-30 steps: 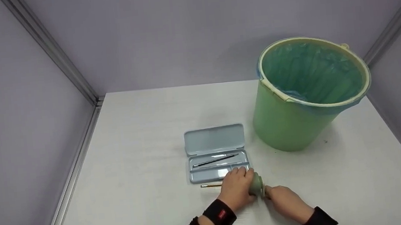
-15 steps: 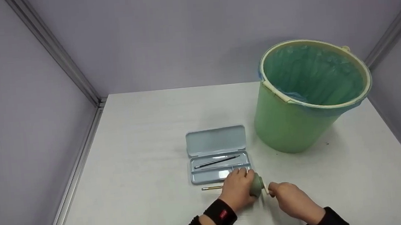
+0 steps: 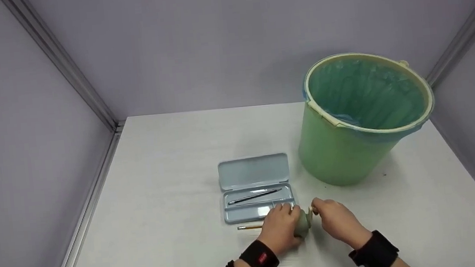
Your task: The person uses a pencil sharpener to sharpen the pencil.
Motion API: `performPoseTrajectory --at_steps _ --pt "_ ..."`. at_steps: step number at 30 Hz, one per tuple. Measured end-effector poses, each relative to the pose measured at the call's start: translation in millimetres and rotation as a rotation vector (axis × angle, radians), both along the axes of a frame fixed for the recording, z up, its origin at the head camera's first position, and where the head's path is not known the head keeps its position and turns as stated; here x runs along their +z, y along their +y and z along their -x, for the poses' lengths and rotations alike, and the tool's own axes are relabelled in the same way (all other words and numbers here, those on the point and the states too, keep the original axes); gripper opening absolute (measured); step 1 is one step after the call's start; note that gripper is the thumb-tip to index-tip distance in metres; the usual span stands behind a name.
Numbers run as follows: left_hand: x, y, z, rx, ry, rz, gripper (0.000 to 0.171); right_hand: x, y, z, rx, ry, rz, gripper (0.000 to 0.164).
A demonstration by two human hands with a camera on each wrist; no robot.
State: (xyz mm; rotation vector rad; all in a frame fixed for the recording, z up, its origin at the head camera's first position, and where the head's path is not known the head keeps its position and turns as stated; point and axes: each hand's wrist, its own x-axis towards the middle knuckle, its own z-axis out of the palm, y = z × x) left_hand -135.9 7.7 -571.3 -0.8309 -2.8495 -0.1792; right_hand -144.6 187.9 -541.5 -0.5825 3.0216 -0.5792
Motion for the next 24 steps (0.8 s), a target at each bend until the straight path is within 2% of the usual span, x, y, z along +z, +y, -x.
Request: performPoseTrajectory --at_steps 6,11,17,21,24 --pt "-2.6 -0.6 -2.7 0.003 -0.026 -0.005 0.070 -15.5 -2.8 14.6 -0.025 -0.129 -0.002 0.024" --pt "-2.6 1.2 -3.7 0.004 -0.027 -0.011 0.072 -28.5 -2.9 17.8 -0.019 -0.226 -0.018 0.022" --pt "0.3 0.6 -0.2 0.009 -0.040 -0.004 0.071 -35.6 -3.6 12.2 0.035 -0.233 -0.051 0.016" --pt "1.7 0.8 0.6 0.015 -0.050 0.020 0.074 -38.1 -1.0 0.7 0.092 -0.209 -0.057 0.008" --pt "1.5 2.3 0.3 0.022 -0.058 0.039 0.077 -36.9 2.6 -8.1 0.114 -0.237 -0.042 0.007"
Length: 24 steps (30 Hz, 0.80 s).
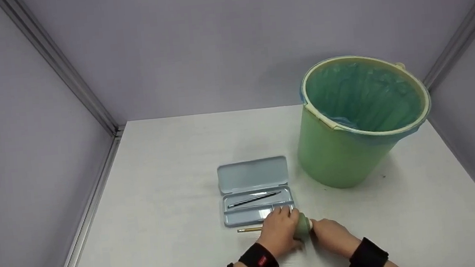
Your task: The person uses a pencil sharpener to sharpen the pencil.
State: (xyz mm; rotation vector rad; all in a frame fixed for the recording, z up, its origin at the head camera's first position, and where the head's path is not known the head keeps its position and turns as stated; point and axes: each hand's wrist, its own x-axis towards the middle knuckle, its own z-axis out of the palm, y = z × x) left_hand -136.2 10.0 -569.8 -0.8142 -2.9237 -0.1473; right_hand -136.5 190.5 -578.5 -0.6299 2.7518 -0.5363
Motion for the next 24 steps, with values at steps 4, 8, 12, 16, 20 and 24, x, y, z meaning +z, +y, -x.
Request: performPoseTrajectory --at_steps 4,8,12,16,20,24 --pt "-0.5 1.2 0.0 0.007 0.000 0.007 0.077 4.0 2.6 -8.8 0.008 -0.073 0.002 0.010" --pt "-1.6 1.1 0.3 0.010 0.040 0.011 0.073 9.0 3.1 -18.3 0.041 -0.065 -0.040 0.006" --pt "-1.4 0.7 0.6 0.009 0.061 0.003 0.071 17.3 3.2 -28.1 0.038 -0.052 -0.048 0.016" --pt "-1.2 0.2 1.3 -0.001 0.071 0.000 0.068 32.5 3.3 -31.5 -0.011 -0.074 -0.018 0.018" --pt "-3.4 -0.3 1.5 -0.006 0.082 -0.024 0.063 46.2 4.2 -28.2 -0.015 -0.042 0.007 0.016" --pt "-5.0 -0.8 1.1 -0.014 0.087 -0.047 0.062 51.5 5.5 -23.6 0.006 0.035 0.025 0.017"
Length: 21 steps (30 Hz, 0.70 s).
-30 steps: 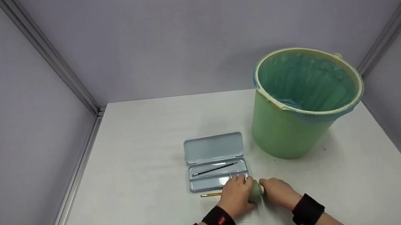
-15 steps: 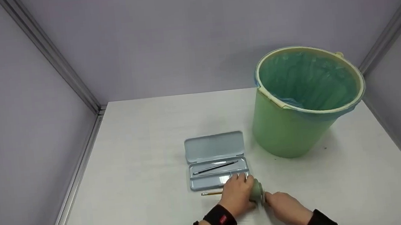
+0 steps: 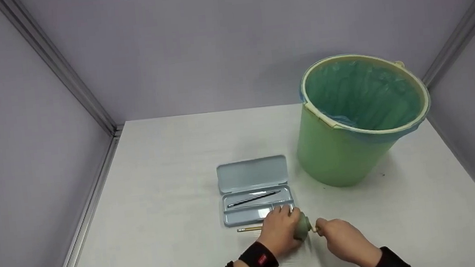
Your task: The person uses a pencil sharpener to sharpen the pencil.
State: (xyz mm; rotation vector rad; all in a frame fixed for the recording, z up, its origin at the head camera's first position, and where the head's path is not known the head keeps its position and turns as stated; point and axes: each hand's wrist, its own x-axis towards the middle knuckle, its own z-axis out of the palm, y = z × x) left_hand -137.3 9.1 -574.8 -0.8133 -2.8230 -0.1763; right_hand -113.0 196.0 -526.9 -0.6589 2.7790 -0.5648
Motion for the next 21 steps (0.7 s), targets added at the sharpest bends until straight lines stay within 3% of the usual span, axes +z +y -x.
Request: performPoseTrajectory --at_steps 6,13,17,21 --pt "0.2 -0.2 0.8 -0.012 -0.015 -0.016 0.065 0.2 0.7 7.4 -0.022 0.075 0.017 0.017" --pt "0.9 -2.5 1.7 -0.018 0.015 -0.008 0.068 0.5 -5.0 19.6 -0.112 0.061 0.007 0.018" --pt "1.0 -2.4 1.5 -0.020 0.032 0.009 0.070 -6.2 -8.9 33.0 -0.141 0.085 0.012 0.024" --pt "2.6 -0.9 0.3 -0.026 -0.006 0.021 0.073 -17.7 -9.1 44.7 -0.135 0.081 0.003 0.027"
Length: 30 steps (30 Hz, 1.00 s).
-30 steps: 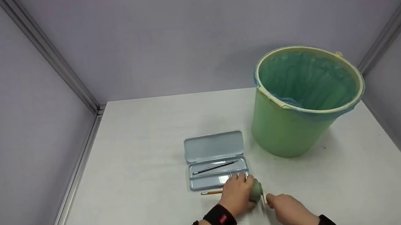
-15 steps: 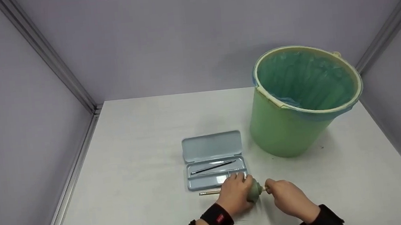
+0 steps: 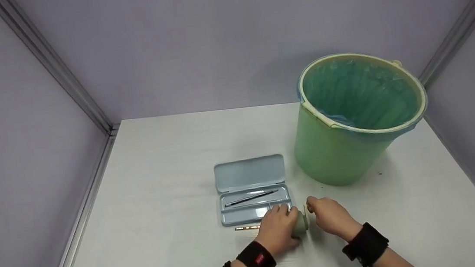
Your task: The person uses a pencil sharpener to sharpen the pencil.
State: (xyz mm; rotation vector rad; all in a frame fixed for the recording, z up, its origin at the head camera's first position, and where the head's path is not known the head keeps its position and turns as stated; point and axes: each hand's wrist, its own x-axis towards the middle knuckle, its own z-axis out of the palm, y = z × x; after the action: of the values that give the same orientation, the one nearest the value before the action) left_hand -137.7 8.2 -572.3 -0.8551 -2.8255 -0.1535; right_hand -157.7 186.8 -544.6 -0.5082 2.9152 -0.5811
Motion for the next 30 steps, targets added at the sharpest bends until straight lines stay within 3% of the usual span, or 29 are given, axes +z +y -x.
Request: performPoseTrajectory --at_steps 9,18,27,30 --pt "1.1 -0.7 1.0 0.005 0.003 0.007 0.074 -19.2 -3.4 7.8 0.017 -0.065 0.000 0.021" --pt "-1.8 1.5 -2.6 0.036 -0.032 -0.015 0.071 -37.2 -3.1 -10.3 0.096 -0.013 -0.084 0.011" --pt "0.6 4.5 -2.0 0.044 -0.019 -0.001 0.068 -28.6 4.5 -37.9 0.123 -0.164 -0.104 0.006" --pt "0.9 3.3 -1.4 0.046 -0.030 0.004 0.067 -21.2 4.4 -45.0 0.147 -0.169 -0.115 0.010"
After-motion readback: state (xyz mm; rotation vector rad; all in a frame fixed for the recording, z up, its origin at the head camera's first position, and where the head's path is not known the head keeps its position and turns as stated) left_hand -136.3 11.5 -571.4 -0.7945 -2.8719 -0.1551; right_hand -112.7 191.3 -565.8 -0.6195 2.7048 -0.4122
